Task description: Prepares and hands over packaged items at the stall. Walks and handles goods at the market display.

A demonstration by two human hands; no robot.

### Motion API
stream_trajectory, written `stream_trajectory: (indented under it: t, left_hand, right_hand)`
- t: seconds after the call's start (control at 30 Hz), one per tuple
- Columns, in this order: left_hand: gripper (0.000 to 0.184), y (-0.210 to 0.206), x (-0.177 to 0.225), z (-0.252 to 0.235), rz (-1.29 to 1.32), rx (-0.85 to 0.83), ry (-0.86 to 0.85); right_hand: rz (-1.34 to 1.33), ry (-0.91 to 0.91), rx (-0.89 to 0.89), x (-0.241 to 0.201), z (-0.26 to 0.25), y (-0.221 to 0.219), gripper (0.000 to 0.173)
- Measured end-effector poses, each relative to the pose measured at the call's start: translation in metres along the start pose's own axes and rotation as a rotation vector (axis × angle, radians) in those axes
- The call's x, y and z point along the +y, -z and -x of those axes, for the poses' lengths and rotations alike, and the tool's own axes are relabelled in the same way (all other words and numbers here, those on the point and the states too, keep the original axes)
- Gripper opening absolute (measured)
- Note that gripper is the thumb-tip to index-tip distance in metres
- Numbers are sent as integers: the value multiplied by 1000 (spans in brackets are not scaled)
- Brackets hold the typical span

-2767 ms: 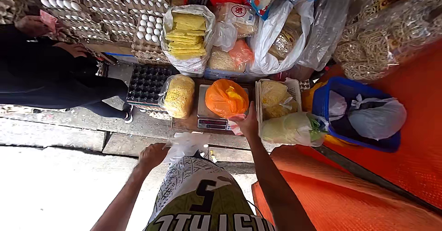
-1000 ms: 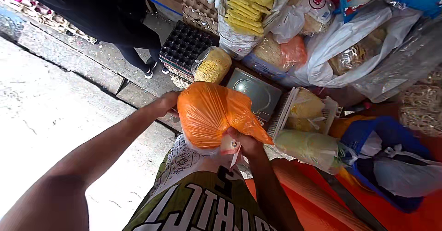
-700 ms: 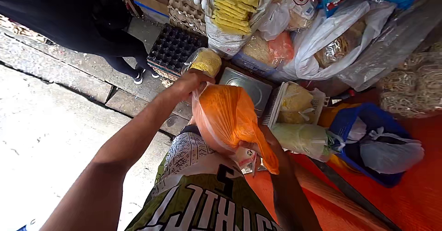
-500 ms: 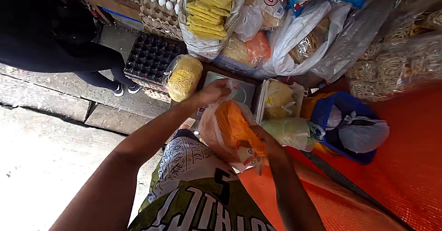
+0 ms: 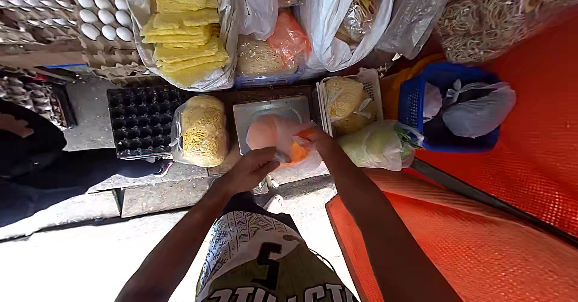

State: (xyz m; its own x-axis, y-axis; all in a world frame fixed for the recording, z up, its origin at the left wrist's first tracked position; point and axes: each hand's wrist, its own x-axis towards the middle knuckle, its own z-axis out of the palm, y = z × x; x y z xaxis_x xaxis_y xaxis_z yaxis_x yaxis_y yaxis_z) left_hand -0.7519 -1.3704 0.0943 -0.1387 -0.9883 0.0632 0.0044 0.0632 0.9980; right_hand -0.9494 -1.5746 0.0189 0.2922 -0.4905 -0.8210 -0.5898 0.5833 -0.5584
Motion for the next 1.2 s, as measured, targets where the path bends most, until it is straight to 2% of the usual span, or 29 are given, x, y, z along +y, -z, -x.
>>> stream_trajectory:
  t: [0.1,0.27,0.37,0.5,0.57,0.6,0.67,0.7,0.73,0.77,0.83,0.9,0.93,0.97,1.03,1.07,1.17,1.2]
  left_hand:
    - [22,24,-11,-1,88,137,61]
    - [22,37,0,-12,34,100,104]
    - [24,40,2,-8,-9,84,152]
    - [18,42,3,0,-72,146,193]
    - [17,40,5,0,-112,174,194]
    - [15,39,7,-2,-132,190,187]
    - [14,34,12,-1,-182,225,168]
    - [14,31,14,1,-194,248,156]
    - [14,28,15,3,-194,267,148]
    - [14,25,16,5,-182,281,146]
    - [18,19,17,9,-134,292,156]
    - [23,10,20,10,-54,293,200]
    - [25,4,22,8,-4,298,226]
    - [25,-2,25,4,48,304,252]
    - [19,-12,29,-1,107,286,295]
    - [18,-16,29,-2,104,277,308]
    - [19,-25,24,-15,30,304,332]
    - [27,-34,18,-17,-53,318,357]
  right_hand:
    - [143,-133,85,-26,-27,-36,33]
    - [827,42,17,-45,-34,-50,38]
    - [1020,94,-83,-58,-13,-36,40]
    - [940,36,-85,-66,12,-19,29]
    - [866,87,-53,-62,21,-12,23]
    - [813,152,-50,-61,28,-7,25]
    - [733,256,-38,-58,56,2,42]
    - [709,309,29,-54,74,6,41]
    - [679,363,151,-46,95,8,36]
    - [657,388,305,-37,117,7,38]
    - [628,371,576,-12,145,-1,65]
    - [609,267,647,20,137,-11,92]
    - [601,234,650,38,123,-17,93]
    - [614,203,636,53,108,-23,86]
    - [628,104,593,74,87,-29,48]
    - [596,81,571,82,85,-28,37]
    - [298,255,602,91,96,-15,28]
    - [171,316,604,94,102,-12,27]
